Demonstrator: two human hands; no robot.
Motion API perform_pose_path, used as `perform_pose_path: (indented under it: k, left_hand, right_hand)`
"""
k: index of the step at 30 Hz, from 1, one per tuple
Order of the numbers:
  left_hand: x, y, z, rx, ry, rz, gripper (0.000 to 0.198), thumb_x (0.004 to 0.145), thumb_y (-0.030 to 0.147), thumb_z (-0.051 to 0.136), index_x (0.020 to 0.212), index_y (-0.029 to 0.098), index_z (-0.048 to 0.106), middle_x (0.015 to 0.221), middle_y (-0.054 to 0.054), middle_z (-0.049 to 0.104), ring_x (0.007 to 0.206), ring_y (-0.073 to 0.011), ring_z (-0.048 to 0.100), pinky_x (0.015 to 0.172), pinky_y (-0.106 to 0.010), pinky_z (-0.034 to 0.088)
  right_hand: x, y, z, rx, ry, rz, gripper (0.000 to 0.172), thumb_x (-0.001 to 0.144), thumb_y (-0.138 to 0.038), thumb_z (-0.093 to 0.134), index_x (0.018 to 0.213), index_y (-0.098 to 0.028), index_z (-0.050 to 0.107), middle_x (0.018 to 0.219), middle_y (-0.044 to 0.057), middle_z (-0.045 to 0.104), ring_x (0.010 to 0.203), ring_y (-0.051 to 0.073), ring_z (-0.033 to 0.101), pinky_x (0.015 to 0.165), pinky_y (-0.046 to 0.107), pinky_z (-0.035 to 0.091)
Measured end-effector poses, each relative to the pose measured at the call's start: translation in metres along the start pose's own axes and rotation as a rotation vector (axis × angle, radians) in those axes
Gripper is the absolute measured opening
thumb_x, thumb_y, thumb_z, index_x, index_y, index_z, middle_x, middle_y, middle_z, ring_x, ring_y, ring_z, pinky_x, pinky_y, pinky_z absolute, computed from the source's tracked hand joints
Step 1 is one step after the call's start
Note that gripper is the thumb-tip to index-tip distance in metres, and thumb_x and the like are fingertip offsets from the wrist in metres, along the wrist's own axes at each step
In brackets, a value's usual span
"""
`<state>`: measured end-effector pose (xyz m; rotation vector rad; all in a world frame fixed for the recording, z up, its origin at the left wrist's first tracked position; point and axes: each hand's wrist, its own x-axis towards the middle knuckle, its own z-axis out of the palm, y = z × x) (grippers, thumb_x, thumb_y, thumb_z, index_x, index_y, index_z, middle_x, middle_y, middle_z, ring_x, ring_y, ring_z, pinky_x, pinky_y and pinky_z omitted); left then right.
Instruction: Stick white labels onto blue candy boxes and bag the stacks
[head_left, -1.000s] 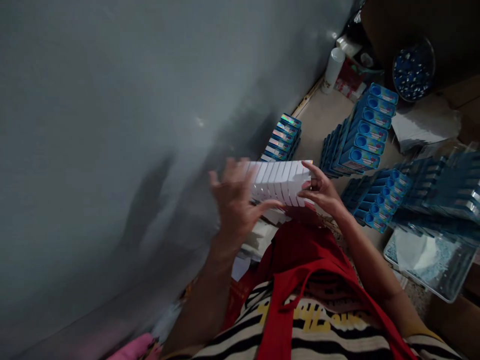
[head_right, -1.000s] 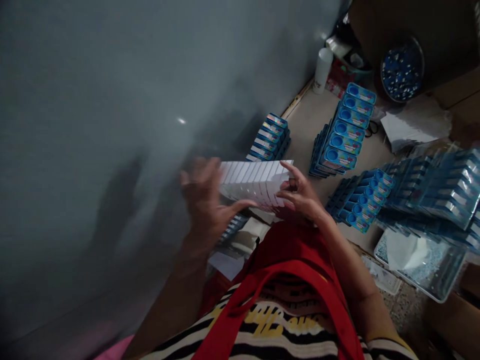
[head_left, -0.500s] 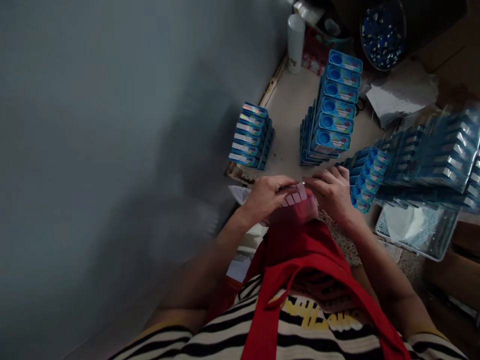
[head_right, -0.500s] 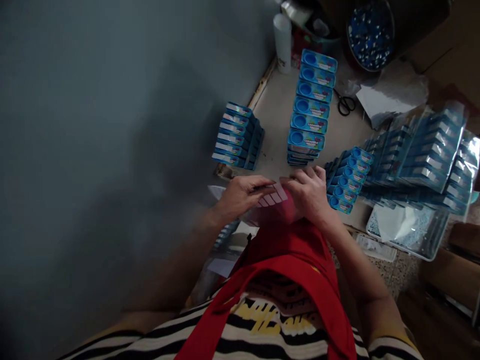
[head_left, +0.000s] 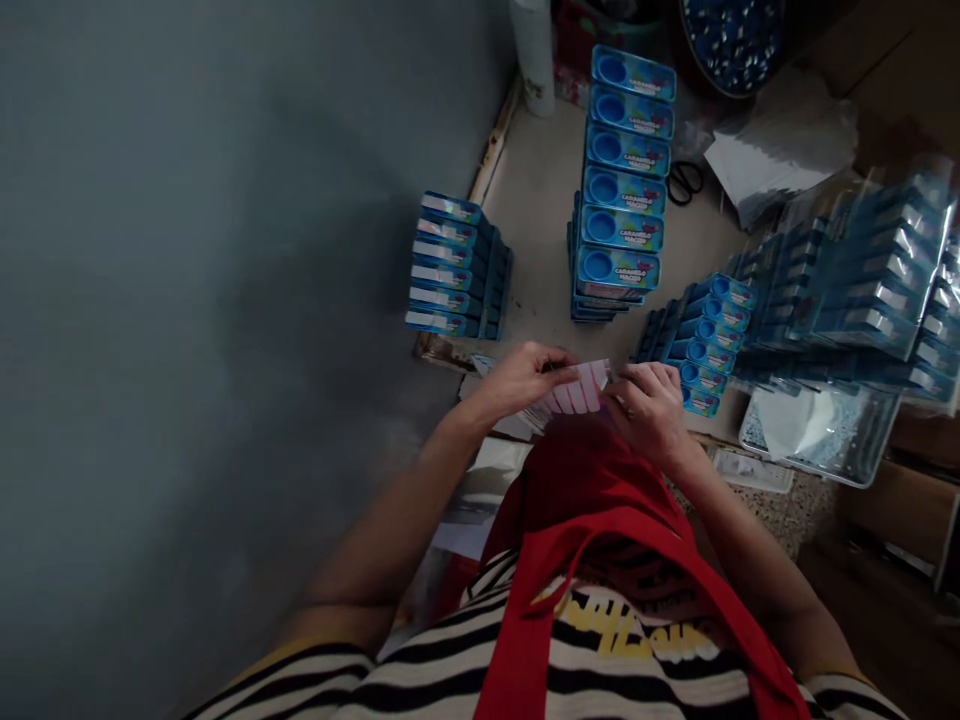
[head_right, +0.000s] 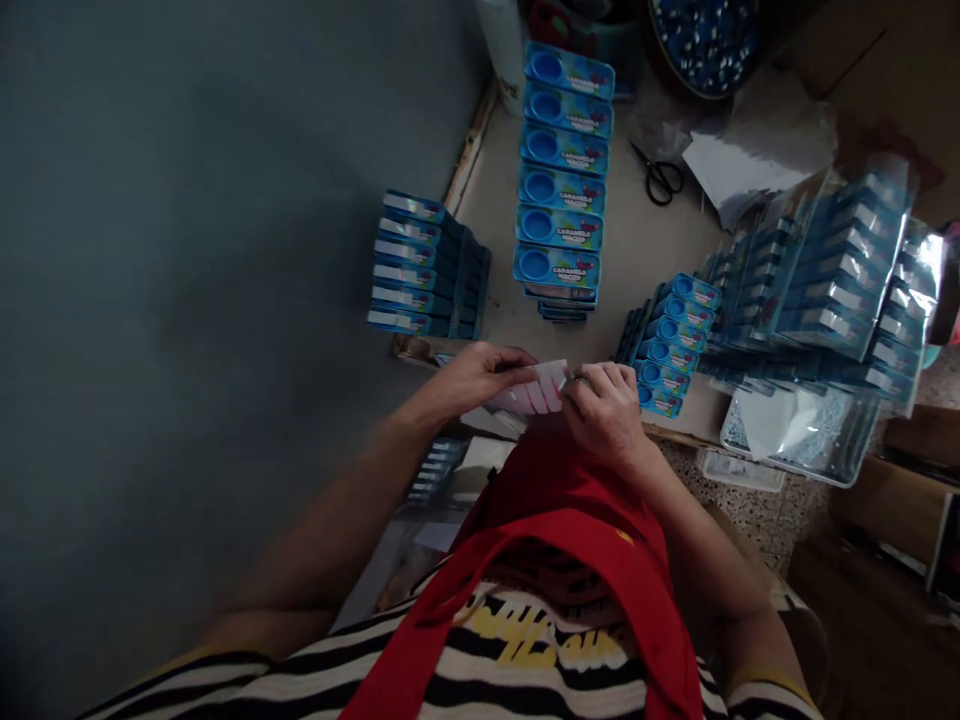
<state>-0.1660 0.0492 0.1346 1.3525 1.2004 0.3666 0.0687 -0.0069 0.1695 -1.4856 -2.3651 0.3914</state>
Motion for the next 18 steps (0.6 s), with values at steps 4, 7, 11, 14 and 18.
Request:
perform_pose_path:
  k: [4,7,11,14,18]
  left_hand:
    - [0.018,-0.023,0.011,0.149,0.102,0.05,0.029,0.089,0.045,0.067,0.091,0.02,0.083,0.078,-0.004,0.076,0.072,-0.0197,0.063,0.066,-0.027,0.041]
    - [0.046,-0.052,0.032,0.216,0.161,0.059,0.023,0.09,0.038,0.067,0.089,0.02,0.082,0.078,-0.006,0.076,0.072,-0.0209,0.064,0.068,-0.029,0.041]
    - [0.083,-0.074,0.071,0.325,0.261,0.137,0.026,0.097,0.033,0.061,0.096,0.018,0.082,0.1,-0.014,0.081,0.095,-0.0275,0.072,0.087,-0.034,0.048]
    - [0.093,-0.076,0.091,0.451,0.339,0.231,0.032,0.101,0.027,0.054,0.114,0.017,0.082,0.117,-0.018,0.08,0.11,-0.0306,0.071,0.102,-0.041,0.048]
    - [0.083,-0.076,0.096,0.517,0.385,0.445,0.04,0.102,0.024,0.051,0.132,0.018,0.077,0.135,-0.017,0.075,0.129,-0.0298,0.065,0.115,-0.042,0.044]
  right_hand:
    - [-0.009,-0.006,-0.034,0.121,0.016,0.142,0.02,0.098,-0.024,0.067,0.078,-0.025,0.07,0.083,0.004,0.074,0.082,0.021,0.063,0.077,0.038,0.041]
    - [-0.016,0.002,-0.072,0.316,0.043,0.347,0.015,0.093,-0.023,0.069,0.078,-0.024,0.068,0.076,0.001,0.07,0.072,0.018,0.061,0.069,0.034,0.045]
    - [-0.013,0.039,-0.113,0.483,0.194,0.657,0.021,0.091,-0.037,0.077,0.077,-0.024,0.069,0.068,-0.001,0.067,0.061,0.015,0.055,0.059,0.029,0.042]
    - [-0.005,0.071,-0.121,0.581,0.252,0.748,0.029,0.084,-0.046,0.084,0.075,-0.022,0.07,0.066,-0.001,0.066,0.06,0.013,0.053,0.057,0.027,0.039]
    - [0.005,0.094,-0.11,0.636,0.179,0.716,0.033,0.082,-0.048,0.085,0.072,-0.02,0.071,0.062,-0.002,0.061,0.058,0.011,0.049,0.056,0.026,0.035]
